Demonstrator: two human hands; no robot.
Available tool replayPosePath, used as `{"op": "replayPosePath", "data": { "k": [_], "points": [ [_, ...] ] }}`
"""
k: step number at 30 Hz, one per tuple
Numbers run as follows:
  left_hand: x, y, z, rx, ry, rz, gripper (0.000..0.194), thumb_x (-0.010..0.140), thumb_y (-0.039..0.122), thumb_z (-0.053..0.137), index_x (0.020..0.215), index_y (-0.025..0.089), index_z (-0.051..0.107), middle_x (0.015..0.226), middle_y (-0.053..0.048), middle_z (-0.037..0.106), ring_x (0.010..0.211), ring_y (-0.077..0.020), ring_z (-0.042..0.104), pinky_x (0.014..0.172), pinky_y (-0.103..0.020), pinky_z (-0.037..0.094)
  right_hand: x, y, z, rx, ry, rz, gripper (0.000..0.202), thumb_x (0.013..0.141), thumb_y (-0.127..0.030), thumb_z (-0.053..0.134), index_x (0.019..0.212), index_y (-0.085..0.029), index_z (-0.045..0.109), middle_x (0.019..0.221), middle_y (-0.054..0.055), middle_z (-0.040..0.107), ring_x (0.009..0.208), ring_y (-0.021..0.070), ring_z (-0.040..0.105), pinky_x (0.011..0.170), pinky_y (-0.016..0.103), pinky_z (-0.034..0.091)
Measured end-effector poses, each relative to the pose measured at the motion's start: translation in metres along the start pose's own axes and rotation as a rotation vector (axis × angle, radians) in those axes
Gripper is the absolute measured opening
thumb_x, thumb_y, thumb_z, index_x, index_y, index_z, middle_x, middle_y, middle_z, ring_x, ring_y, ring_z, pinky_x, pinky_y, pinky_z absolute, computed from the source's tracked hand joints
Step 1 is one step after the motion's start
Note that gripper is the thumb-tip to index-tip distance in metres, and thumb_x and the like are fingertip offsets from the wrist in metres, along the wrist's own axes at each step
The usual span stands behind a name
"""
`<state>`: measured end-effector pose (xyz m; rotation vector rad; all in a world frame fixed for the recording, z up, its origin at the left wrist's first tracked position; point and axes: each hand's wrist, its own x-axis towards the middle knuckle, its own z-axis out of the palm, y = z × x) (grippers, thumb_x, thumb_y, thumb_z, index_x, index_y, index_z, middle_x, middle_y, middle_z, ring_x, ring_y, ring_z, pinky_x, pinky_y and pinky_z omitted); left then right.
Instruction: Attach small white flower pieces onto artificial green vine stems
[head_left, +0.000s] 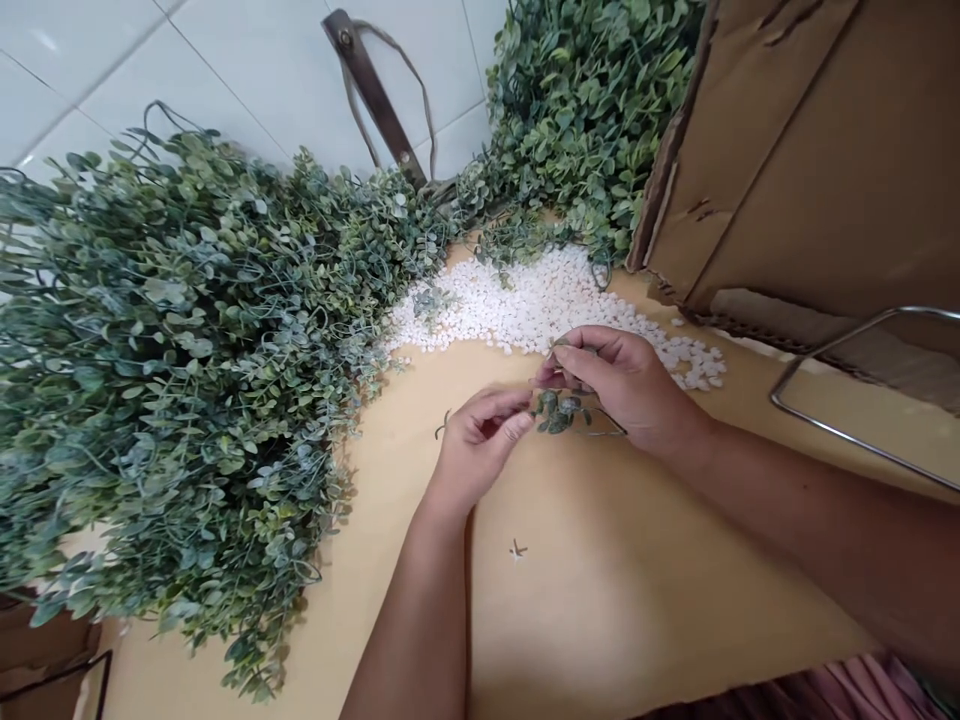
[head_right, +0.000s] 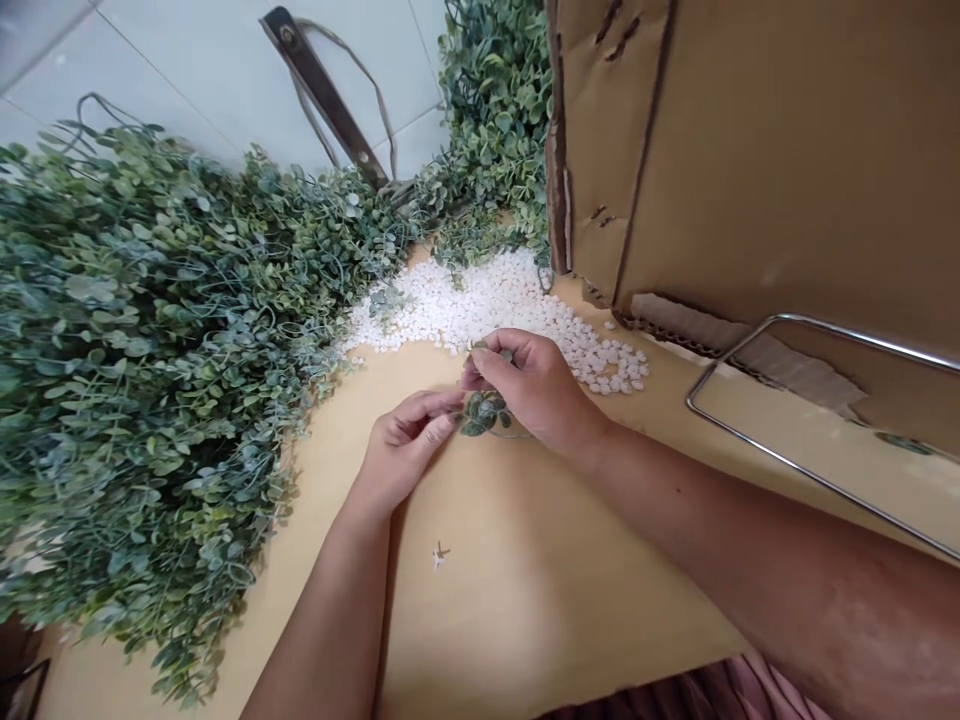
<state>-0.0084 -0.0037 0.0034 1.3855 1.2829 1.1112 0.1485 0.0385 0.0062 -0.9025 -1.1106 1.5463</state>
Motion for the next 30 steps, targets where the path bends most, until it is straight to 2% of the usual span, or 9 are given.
{"op": "replayPosePath", "data": {
  "k": [2,5,9,11,12,17,23,26,30],
  "points": [
    [-0.001,-0.001,0.001,0.033,-0.063,0.021,0.018,0.066,0.025,0.072,0.083,0.018,0.073,0.080,-0.005,0.066,0.071,-0.0134,0.057,0.066,-0.025,0.046,0.002,-0.003,-0.001,0.094,0.031,0.028,0.014,0.071,-0.023,0.062,0.059,-0.016,0.057,0.062,0.000,0.061,0.060,0.0116,0.060,0.062,0.025,0.051],
    [-0.001,-0.004,0.001,0.086,-0.049,0.025,0.009,0.069,0.022,0.069,0.075,0.017,0.072,0.073,-0.004,0.063,0.067,-0.0132,0.056,0.062,-0.025,0.044,0.004,-0.011,-0.006,0.233,0.019,0.059,0.016,0.072,-0.025,0.058,0.059,-0.016,0.060,0.063,0.001,0.061,0.062,0.0128,0.061,0.067,0.028,0.052],
    [0.000,-0.008,-0.001,0.144,0.045,0.077,0.003,0.070,0.017,0.066,0.070,0.017,0.069,0.071,-0.003,0.061,0.067,-0.0131,0.055,0.063,-0.024,0.042,0.006,-0.026,-0.018,0.223,-0.262,0.106,0.048,0.079,-0.047,0.049,0.041,-0.017,0.053,0.050,0.002,0.052,0.065,0.0173,0.060,0.066,0.032,0.050],
    [0.001,-0.007,-0.001,0.174,0.084,0.110,0.005,0.071,0.015,0.064,0.071,0.018,0.068,0.072,-0.002,0.060,0.068,-0.0130,0.054,0.063,-0.024,0.042,0.007,-0.029,-0.022,0.079,-0.350,0.089,0.051,0.074,-0.052,0.055,0.037,-0.017,0.050,0.047,0.002,0.049,0.065,0.0177,0.060,0.064,0.030,0.048],
    [0.000,-0.006,-0.001,0.186,0.099,0.126,0.006,0.071,0.014,0.063,0.071,0.018,0.068,0.072,-0.002,0.060,0.069,-0.0130,0.055,0.064,-0.024,0.043,0.007,-0.029,-0.023,-0.021,-0.345,0.076,0.047,0.070,-0.052,0.060,0.039,-0.017,0.052,0.047,0.001,0.050,0.061,0.0164,0.059,0.060,0.029,0.047],
    [-0.003,-0.001,0.001,0.274,0.155,0.250,0.012,0.074,0.011,0.058,0.071,0.019,0.067,0.075,-0.002,0.059,0.071,-0.0129,0.056,0.066,-0.024,0.045,0.011,-0.019,-0.022,-0.410,-0.149,-0.046,0.031,0.057,-0.041,0.073,0.057,-0.018,0.053,0.052,-0.004,0.051,0.047,0.0086,0.044,0.045,0.022,0.035],
    [-0.006,0.003,0.003,0.486,0.271,0.484,0.016,0.077,0.009,0.055,0.076,0.020,0.067,0.076,-0.002,0.058,0.070,-0.0121,0.056,0.063,-0.023,0.046,0.005,-0.014,-0.017,-0.799,-0.157,-0.057,0.018,0.062,-0.031,0.066,0.066,-0.018,0.055,0.064,0.000,0.057,0.058,0.0125,0.050,0.052,0.023,0.036],
    [-0.010,0.005,0.006,0.568,0.243,0.553,0.019,0.078,0.009,0.053,0.080,0.022,0.067,0.077,-0.003,0.059,0.071,-0.0123,0.057,0.064,-0.024,0.046,-0.001,-0.013,-0.012,-1.013,-0.204,-0.034,0.004,0.069,-0.020,0.059,0.071,-0.017,0.061,0.073,0.004,0.062,0.066,0.0161,0.055,0.058,0.025,0.037],
    [-0.013,0.007,0.010,0.558,0.152,0.550,0.021,0.080,0.011,0.051,0.082,0.023,0.068,0.080,-0.004,0.060,0.074,-0.0138,0.058,0.065,-0.025,0.047,-0.007,-0.011,-0.006,-1.117,-0.302,-0.042,0.009,0.067,-0.013,0.055,0.067,-0.018,0.062,0.071,0.005,0.063,0.064,0.0171,0.055,0.056,0.025,0.034]
  ]
}}
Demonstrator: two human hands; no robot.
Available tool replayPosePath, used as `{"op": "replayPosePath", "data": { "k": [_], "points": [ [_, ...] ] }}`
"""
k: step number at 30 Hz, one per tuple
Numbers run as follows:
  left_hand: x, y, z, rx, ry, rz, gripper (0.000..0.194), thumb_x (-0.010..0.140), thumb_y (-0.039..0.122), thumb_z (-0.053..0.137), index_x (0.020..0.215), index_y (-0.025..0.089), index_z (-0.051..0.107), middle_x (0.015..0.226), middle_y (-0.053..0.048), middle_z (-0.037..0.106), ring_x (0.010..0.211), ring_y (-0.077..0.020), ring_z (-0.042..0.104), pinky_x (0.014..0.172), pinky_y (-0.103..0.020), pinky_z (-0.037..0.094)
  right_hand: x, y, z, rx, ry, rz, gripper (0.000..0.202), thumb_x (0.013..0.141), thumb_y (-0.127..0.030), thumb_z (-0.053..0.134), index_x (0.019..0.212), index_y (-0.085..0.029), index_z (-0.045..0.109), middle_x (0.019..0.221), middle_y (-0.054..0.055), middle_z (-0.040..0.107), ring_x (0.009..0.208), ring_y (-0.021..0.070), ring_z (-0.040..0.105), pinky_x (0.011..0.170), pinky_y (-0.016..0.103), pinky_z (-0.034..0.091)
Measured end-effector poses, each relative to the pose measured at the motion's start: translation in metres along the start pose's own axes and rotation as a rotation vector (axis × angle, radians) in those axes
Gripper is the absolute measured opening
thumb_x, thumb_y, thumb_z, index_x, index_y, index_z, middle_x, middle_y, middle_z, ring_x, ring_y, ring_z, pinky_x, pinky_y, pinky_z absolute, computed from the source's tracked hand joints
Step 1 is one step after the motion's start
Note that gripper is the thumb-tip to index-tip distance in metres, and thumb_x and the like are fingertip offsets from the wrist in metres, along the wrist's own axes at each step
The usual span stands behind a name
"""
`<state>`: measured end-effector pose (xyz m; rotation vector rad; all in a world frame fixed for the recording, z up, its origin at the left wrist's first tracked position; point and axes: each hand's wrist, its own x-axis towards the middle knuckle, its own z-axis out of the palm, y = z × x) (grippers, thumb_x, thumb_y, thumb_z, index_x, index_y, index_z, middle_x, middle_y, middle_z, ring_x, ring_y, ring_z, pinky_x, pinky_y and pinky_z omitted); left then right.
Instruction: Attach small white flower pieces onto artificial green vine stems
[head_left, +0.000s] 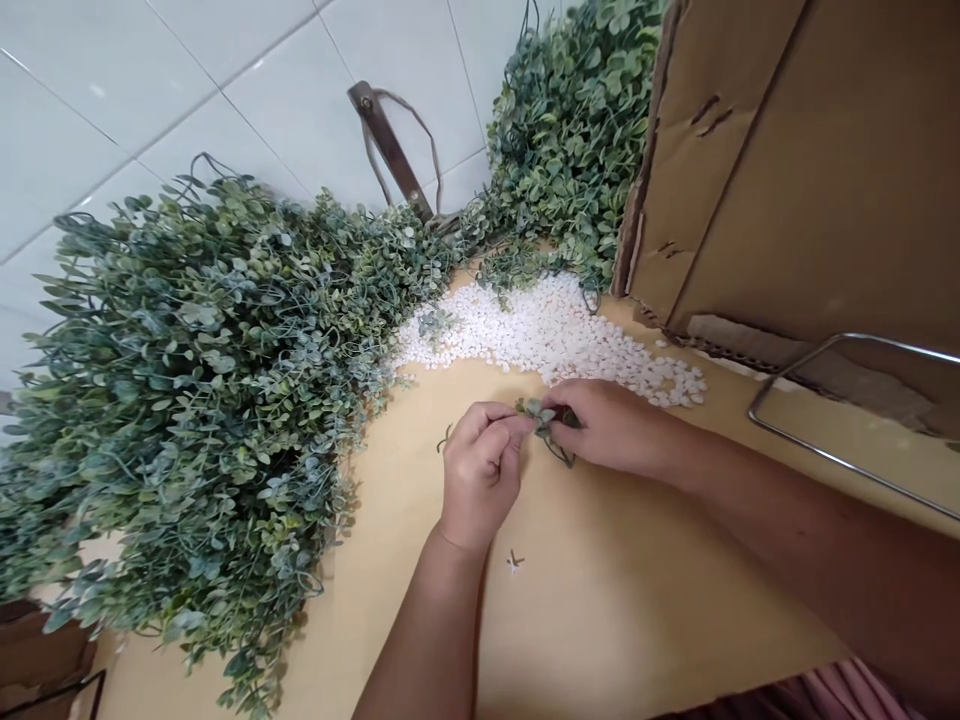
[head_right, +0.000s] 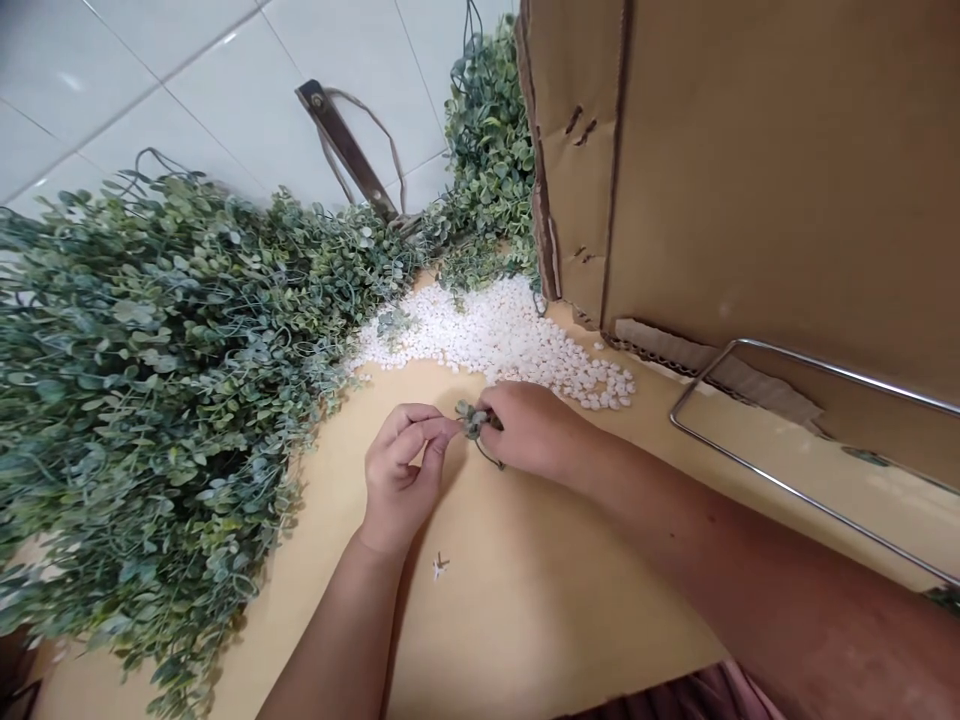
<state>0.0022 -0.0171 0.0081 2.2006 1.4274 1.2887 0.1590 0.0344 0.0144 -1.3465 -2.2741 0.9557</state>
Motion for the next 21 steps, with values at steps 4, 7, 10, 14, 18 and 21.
{"op": "replayPosePath", "data": {
  "k": [4,7,10,14,18,21],
  "points": [
    [0.001,-0.001,0.000,-0.142,-0.017,-0.096,0.015,0.078,0.014,0.056,0.079,0.021,0.069,0.079,-0.004,0.061,0.073,-0.0136,0.058,0.066,-0.025,0.047,0.000,0.000,0.001,-0.014,0.012,-0.031,0.010,0.063,-0.009,0.054,0.057,-0.017,0.058,0.062,0.003,0.057,0.058,0.0150,0.049,0.053,0.024,0.031],
    [0.003,-0.007,-0.003,-0.300,0.032,-0.257,0.008,0.076,0.019,0.061,0.079,0.021,0.069,0.077,-0.003,0.062,0.069,-0.0128,0.057,0.064,-0.025,0.046,0.005,0.003,-0.001,0.147,0.069,-0.030,0.013,0.062,-0.007,0.050,0.061,-0.017,0.058,0.063,0.001,0.056,0.060,0.0133,0.048,0.054,0.023,0.032],
    [0.004,-0.010,-0.006,-0.424,0.026,-0.367,0.006,0.074,0.022,0.064,0.073,0.019,0.068,0.071,-0.002,0.061,0.066,-0.0128,0.055,0.063,-0.024,0.044,0.010,0.006,-0.001,0.467,0.053,0.036,0.013,0.064,-0.011,0.045,0.066,-0.017,0.057,0.055,-0.004,0.050,0.052,0.0105,0.043,0.050,0.022,0.031],
    [0.005,-0.008,-0.008,-0.461,-0.138,-0.379,0.010,0.075,0.022,0.062,0.067,0.018,0.066,0.067,-0.003,0.059,0.065,-0.0132,0.053,0.063,-0.025,0.042,0.012,0.008,0.000,0.833,0.034,0.056,0.008,0.064,-0.018,0.048,0.067,-0.017,0.055,0.056,-0.004,0.051,0.050,0.0085,0.042,0.050,0.021,0.032],
    [0.004,-0.006,-0.007,-0.460,-0.201,-0.400,0.013,0.076,0.024,0.062,0.065,0.019,0.066,0.066,-0.002,0.057,0.064,-0.0137,0.051,0.061,-0.026,0.040,0.011,0.006,-0.001,0.868,-0.024,-0.010,0.008,0.062,-0.023,0.055,0.066,-0.017,0.055,0.054,-0.005,0.050,0.050,0.0082,0.042,0.050,0.022,0.031],
    [0.003,-0.009,-0.006,-0.451,-0.207,-0.421,0.013,0.077,0.026,0.061,0.068,0.018,0.066,0.067,-0.002,0.056,0.064,-0.0137,0.050,0.061,-0.026,0.040,0.011,0.005,-0.003,0.814,-0.027,-0.059,0.013,0.063,-0.029,0.060,0.067,-0.016,0.058,0.056,-0.004,0.051,0.053,0.0088,0.044,0.053,0.023,0.034]
  ]
}}
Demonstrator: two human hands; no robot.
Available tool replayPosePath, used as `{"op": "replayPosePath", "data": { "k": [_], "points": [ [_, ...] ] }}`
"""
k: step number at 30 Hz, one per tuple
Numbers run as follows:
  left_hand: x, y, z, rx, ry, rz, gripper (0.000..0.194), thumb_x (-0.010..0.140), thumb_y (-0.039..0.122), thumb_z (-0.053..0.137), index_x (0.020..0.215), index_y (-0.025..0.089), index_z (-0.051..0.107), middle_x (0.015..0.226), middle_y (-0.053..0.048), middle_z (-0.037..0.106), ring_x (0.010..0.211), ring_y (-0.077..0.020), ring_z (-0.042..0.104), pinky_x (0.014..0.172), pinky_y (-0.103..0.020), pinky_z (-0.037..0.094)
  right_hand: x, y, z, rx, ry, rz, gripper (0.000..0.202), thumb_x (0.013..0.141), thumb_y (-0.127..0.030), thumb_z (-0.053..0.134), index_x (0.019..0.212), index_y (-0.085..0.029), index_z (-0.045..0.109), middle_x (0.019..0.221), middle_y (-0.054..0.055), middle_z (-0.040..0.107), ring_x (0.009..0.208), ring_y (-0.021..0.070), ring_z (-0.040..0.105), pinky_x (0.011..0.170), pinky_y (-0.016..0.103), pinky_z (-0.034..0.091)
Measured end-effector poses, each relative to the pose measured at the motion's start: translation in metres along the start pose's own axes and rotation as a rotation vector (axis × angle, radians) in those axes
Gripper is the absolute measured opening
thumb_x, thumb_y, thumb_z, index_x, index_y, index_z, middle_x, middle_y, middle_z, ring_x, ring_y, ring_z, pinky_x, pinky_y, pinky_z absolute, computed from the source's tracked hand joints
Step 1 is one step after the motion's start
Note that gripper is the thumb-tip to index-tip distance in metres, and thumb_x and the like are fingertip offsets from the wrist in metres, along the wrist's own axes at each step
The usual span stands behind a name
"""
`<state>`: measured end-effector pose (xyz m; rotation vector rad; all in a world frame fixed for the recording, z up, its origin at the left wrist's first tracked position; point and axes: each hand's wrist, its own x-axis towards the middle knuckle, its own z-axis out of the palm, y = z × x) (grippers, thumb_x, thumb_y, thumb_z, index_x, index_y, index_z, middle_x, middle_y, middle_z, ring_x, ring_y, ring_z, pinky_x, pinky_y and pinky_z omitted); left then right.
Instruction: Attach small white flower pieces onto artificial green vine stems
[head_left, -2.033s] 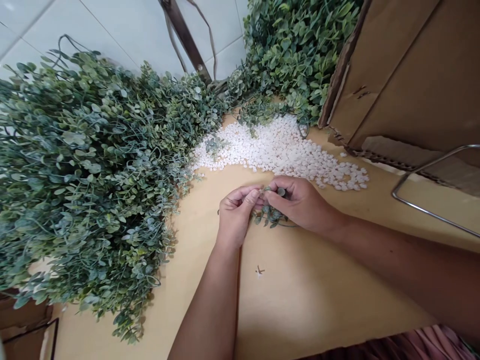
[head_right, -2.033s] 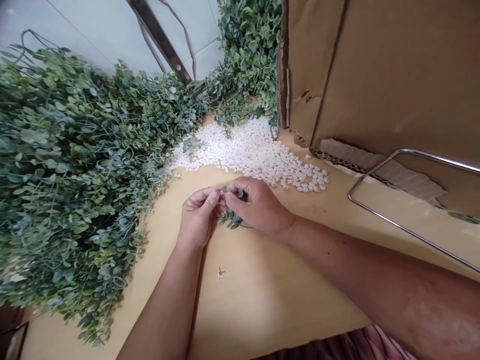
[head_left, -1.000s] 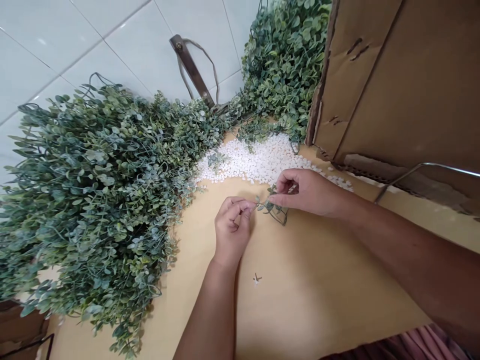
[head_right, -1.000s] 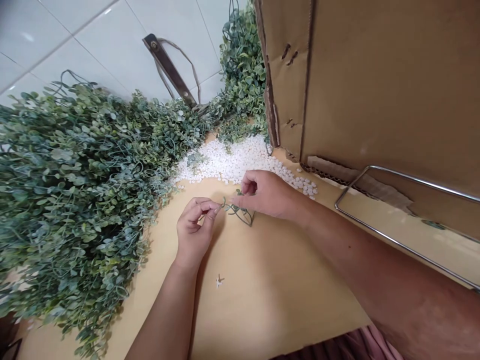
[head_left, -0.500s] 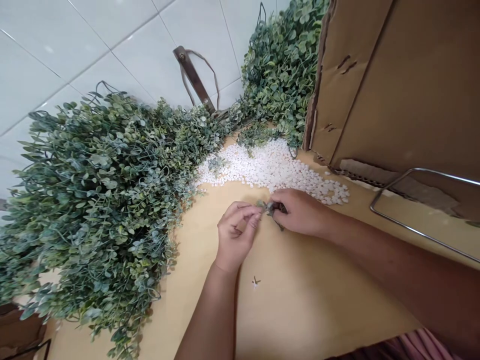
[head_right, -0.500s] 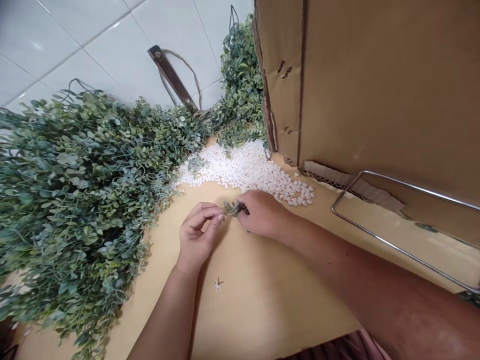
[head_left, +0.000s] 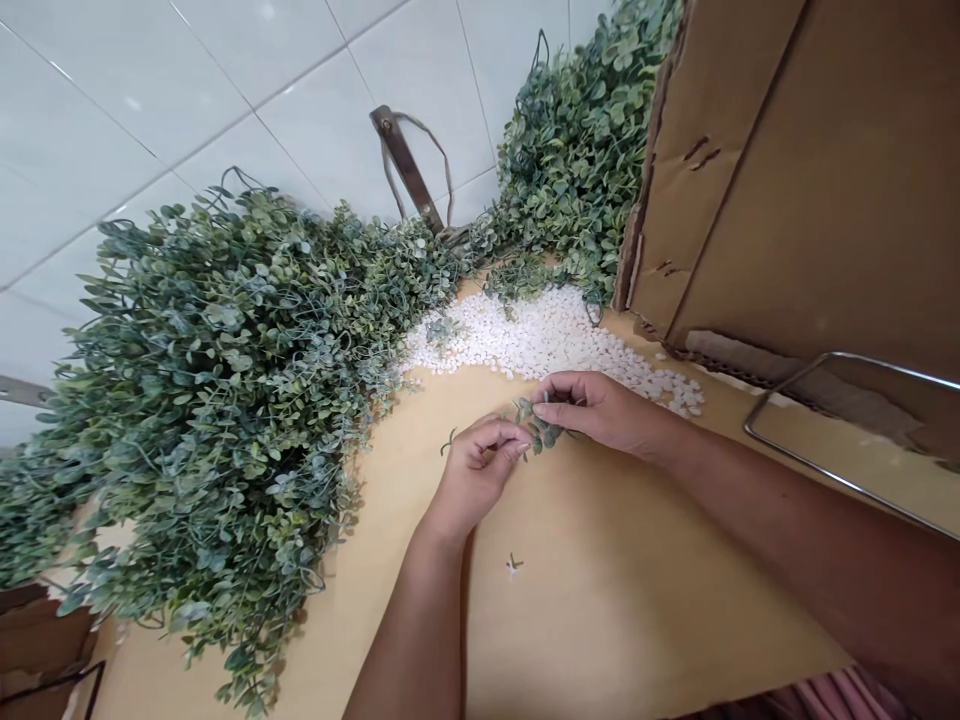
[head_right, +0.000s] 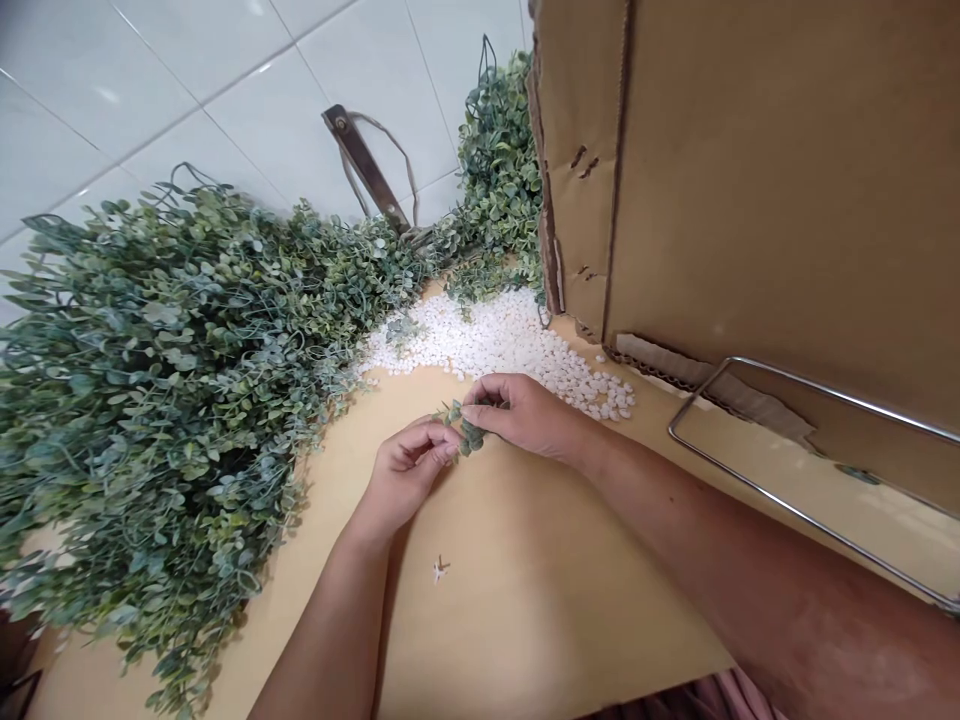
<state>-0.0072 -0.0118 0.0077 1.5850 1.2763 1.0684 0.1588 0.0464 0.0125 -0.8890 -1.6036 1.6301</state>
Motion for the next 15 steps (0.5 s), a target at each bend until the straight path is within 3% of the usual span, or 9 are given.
{"op": "replayPosePath", "data": {
  "k": [7,10,15],
  "points": [
    [-0.001,0.002,-0.006,0.029,-0.020,-0.024,0.011,0.076,0.024,0.061,0.068,0.017,0.066,0.070,-0.004,0.059,0.069,-0.0145,0.054,0.065,-0.026,0.042,-0.001,0.004,-0.004,-0.136,-0.123,0.085,0.026,0.063,-0.038,0.065,0.070,-0.013,0.065,0.063,0.001,0.062,0.061,0.0133,0.055,0.060,0.025,0.041],
    [0.005,0.004,-0.013,0.090,-0.017,-0.044,0.008,0.073,0.021,0.062,0.069,0.017,0.068,0.070,-0.003,0.060,0.068,-0.0139,0.055,0.064,-0.025,0.043,-0.002,0.003,0.000,-0.093,-0.158,0.102,0.028,0.064,-0.039,0.065,0.074,-0.013,0.066,0.065,0.002,0.063,0.061,0.0133,0.055,0.060,0.025,0.041],
    [0.036,-0.011,-0.018,0.293,0.261,-0.144,0.010,0.072,0.018,0.059,0.074,0.017,0.069,0.075,-0.003,0.064,0.066,-0.0136,0.056,0.064,-0.026,0.044,-0.001,-0.001,0.004,-0.052,-0.111,0.142,0.022,0.067,-0.034,0.060,0.065,-0.013,0.063,0.061,0.001,0.060,0.057,0.0111,0.053,0.058,0.024,0.039]
  ]
}}
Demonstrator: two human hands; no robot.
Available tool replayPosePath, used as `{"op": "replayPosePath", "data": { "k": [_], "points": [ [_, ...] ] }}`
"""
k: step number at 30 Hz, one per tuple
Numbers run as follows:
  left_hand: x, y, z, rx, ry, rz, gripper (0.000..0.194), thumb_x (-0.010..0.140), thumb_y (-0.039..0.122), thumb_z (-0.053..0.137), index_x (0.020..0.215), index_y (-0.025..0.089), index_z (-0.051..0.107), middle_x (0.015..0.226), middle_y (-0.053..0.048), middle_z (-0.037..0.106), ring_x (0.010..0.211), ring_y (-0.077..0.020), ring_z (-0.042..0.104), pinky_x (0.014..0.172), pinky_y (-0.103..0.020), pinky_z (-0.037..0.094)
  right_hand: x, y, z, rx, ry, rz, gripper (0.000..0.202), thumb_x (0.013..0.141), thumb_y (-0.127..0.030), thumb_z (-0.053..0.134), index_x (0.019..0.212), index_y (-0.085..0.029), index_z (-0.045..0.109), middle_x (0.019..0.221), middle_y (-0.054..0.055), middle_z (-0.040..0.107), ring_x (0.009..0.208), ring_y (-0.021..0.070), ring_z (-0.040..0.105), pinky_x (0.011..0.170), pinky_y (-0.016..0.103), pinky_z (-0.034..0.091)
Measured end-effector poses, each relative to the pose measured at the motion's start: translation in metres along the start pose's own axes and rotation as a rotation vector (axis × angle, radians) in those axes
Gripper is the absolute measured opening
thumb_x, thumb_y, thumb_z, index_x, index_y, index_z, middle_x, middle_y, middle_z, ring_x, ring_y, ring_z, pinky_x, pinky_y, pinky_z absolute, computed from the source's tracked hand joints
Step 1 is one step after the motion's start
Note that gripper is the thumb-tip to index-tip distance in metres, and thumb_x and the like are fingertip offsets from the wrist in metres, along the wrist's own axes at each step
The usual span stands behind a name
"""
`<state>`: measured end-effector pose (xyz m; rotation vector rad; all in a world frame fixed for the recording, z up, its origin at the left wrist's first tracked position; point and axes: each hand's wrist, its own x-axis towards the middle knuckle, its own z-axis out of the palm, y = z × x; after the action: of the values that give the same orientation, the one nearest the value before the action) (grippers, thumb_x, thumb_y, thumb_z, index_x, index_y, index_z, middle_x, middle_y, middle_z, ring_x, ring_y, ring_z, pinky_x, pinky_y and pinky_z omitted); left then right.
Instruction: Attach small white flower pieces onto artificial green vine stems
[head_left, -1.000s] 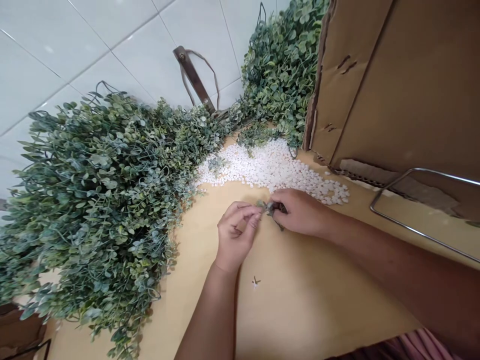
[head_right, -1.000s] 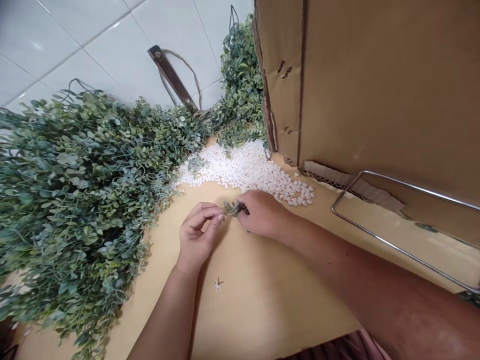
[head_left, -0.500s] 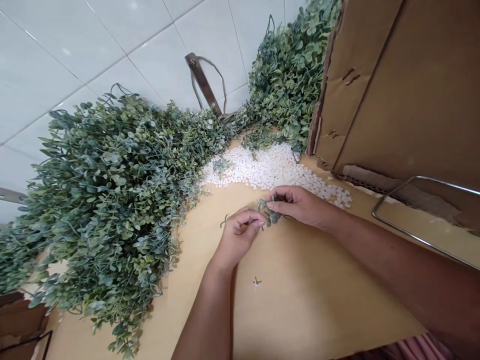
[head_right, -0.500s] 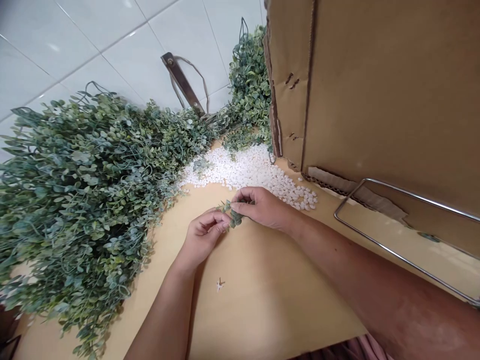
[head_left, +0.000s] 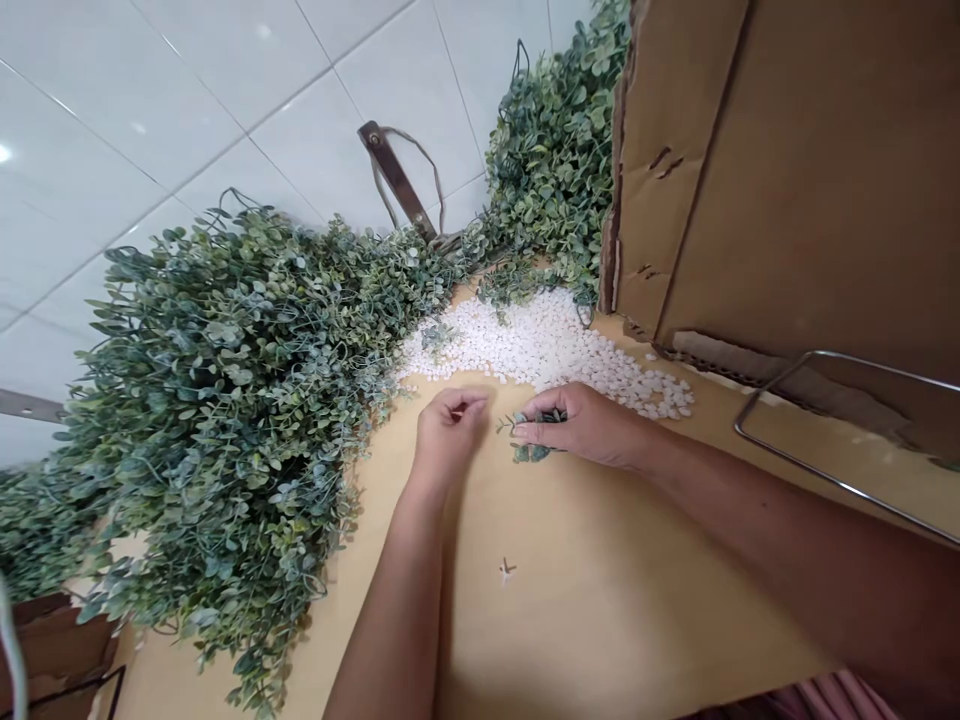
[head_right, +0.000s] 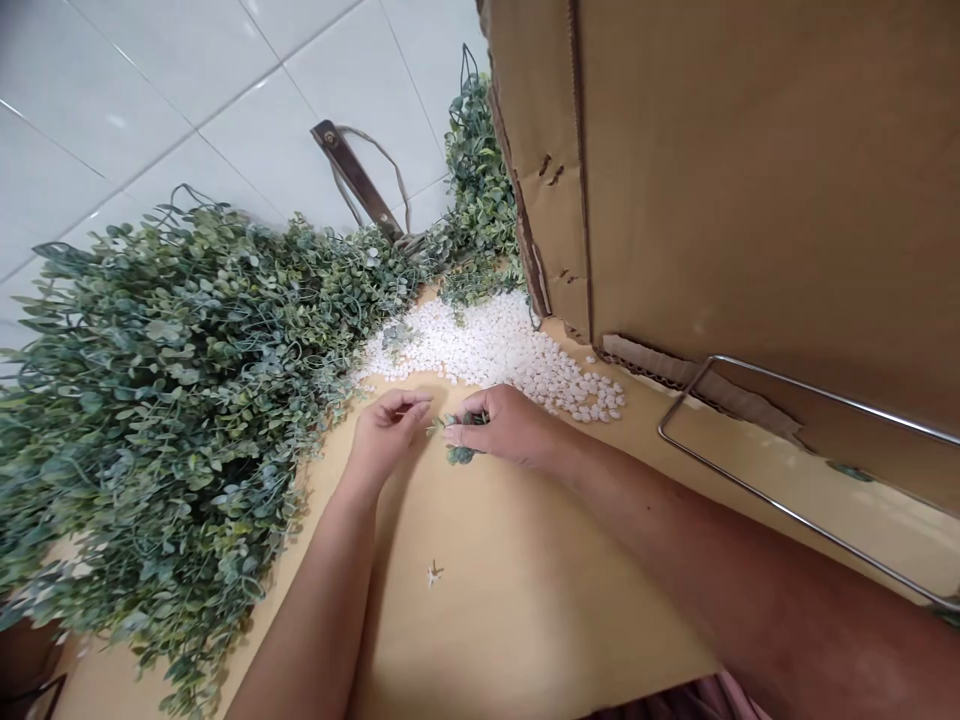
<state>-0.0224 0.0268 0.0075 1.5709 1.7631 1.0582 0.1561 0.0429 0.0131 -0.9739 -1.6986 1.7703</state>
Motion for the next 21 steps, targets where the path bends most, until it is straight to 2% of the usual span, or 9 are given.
{"op": "replayPosePath", "data": {
  "k": [2,5,9,12,16,21],
  "points": [
    [0.012,-0.002,0.010,0.163,0.034,0.037,0.013,0.073,0.018,0.059,0.081,0.018,0.070,0.081,-0.004,0.065,0.070,-0.0143,0.057,0.068,-0.027,0.044,0.002,0.001,0.000,-0.078,0.074,-0.052,0.021,0.070,-0.031,0.056,0.056,-0.015,0.057,0.053,-0.003,0.050,0.052,0.0090,0.045,0.052,0.023,0.033],
    [0.022,0.002,0.024,0.416,0.013,0.102,0.018,0.074,0.018,0.058,0.089,0.019,0.069,0.087,-0.006,0.065,0.077,-0.0171,0.058,0.073,-0.029,0.044,0.004,0.004,0.000,-0.124,0.148,-0.162,0.024,0.070,-0.025,0.051,0.048,-0.017,0.043,0.049,-0.006,0.037,0.050,0.0075,0.035,0.049,0.023,0.026],
    [0.026,0.012,0.035,0.612,0.007,0.113,0.018,0.078,0.018,0.054,0.089,0.020,0.069,0.090,-0.007,0.065,0.084,-0.0194,0.059,0.074,-0.029,0.043,0.006,0.007,0.003,-0.093,0.140,-0.152,0.020,0.069,-0.022,0.047,0.051,-0.018,0.041,0.051,-0.005,0.038,0.050,0.0081,0.036,0.049,0.023,0.026],
    [0.026,0.013,0.037,0.680,0.027,0.115,0.019,0.080,0.020,0.051,0.087,0.021,0.068,0.092,-0.007,0.066,0.086,-0.0202,0.060,0.073,-0.029,0.043,0.005,0.008,0.005,-0.103,0.141,-0.129,0.018,0.071,-0.023,0.047,0.053,-0.017,0.044,0.051,-0.005,0.039,0.050,0.0081,0.036,0.048,0.023,0.026],
    [0.026,0.011,0.036,0.687,0.047,0.088,0.023,0.082,0.019,0.048,0.094,0.019,0.068,0.092,-0.009,0.065,0.085,-0.0215,0.060,0.075,-0.031,0.044,0.006,0.008,0.004,-0.087,0.166,-0.164,0.023,0.073,-0.028,0.048,0.053,-0.017,0.045,0.050,-0.006,0.035,0.049,0.0078,0.034,0.047,0.022,0.025],
    [0.021,0.010,0.027,0.642,0.039,0.116,0.022,0.080,0.014,0.048,0.087,0.017,0.068,0.089,-0.009,0.065,0.086,-0.0209,0.059,0.078,-0.031,0.044,0.004,0.005,0.004,-0.049,0.230,-0.164,0.025,0.072,-0.034,0.054,0.058,-0.015,0.056,0.055,-0.003,0.047,0.052,0.0086,0.042,0.050,0.022,0.032]
  ]
}}
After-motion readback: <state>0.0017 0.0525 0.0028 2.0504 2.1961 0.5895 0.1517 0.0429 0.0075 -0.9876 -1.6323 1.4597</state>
